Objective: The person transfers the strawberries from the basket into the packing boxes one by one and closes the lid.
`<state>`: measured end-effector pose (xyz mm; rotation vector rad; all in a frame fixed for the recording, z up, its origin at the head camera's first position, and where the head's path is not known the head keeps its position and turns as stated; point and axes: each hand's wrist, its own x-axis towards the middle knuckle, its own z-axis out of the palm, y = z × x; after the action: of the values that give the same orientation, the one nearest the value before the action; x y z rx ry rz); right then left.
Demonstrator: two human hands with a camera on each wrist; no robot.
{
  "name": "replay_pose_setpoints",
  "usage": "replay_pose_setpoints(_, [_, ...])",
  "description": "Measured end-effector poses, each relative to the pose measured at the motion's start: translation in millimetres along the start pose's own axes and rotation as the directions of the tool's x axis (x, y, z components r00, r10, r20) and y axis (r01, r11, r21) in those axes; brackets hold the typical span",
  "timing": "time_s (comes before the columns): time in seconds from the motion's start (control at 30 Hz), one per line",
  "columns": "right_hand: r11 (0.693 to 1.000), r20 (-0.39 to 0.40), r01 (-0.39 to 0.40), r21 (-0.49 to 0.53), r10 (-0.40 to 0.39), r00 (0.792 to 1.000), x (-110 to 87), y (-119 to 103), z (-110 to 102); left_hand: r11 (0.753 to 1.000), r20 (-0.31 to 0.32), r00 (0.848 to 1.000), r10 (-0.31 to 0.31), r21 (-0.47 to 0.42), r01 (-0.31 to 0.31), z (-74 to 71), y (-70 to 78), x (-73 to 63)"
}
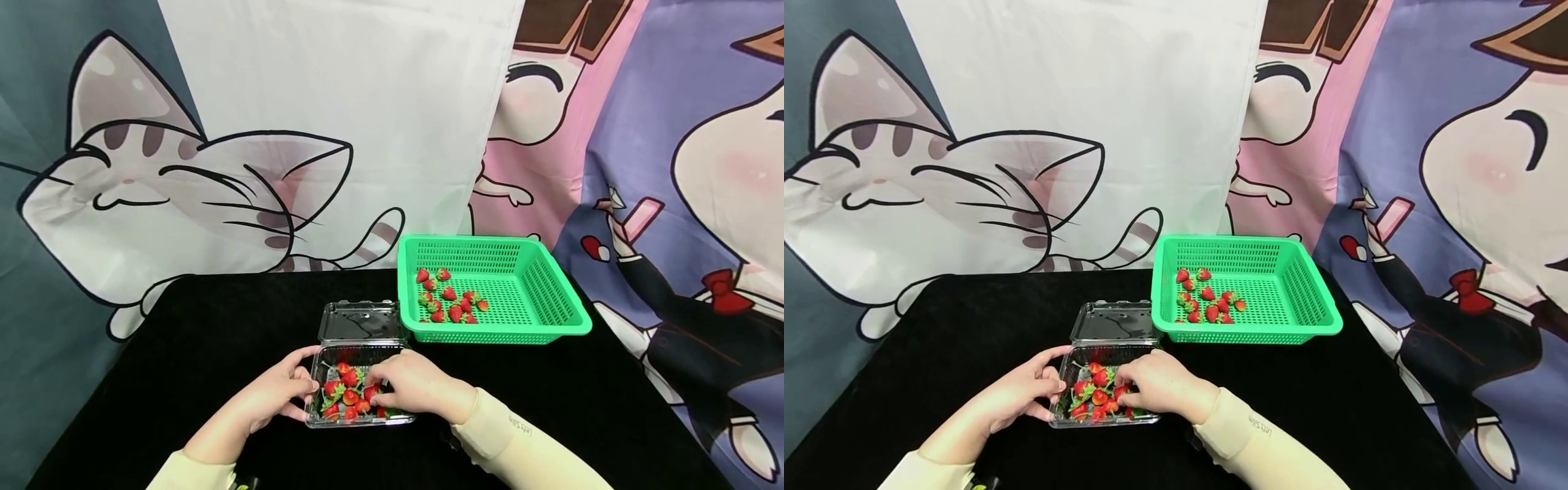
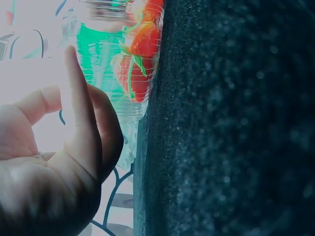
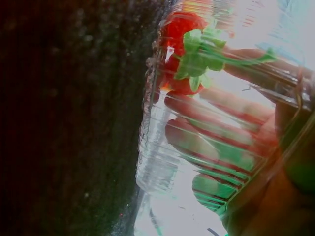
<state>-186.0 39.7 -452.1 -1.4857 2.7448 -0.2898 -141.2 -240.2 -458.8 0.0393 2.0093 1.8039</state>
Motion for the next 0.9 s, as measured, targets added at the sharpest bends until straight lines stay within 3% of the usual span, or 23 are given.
replay_pose_setpoints(0.9, [0.987,-0.017,-0.038,0.154,0.041,0.999,2.6,0.9,-10.0,1.000,0.003,1.000,0.006,0.015,-0.006,-1.9,-1.0,2.0])
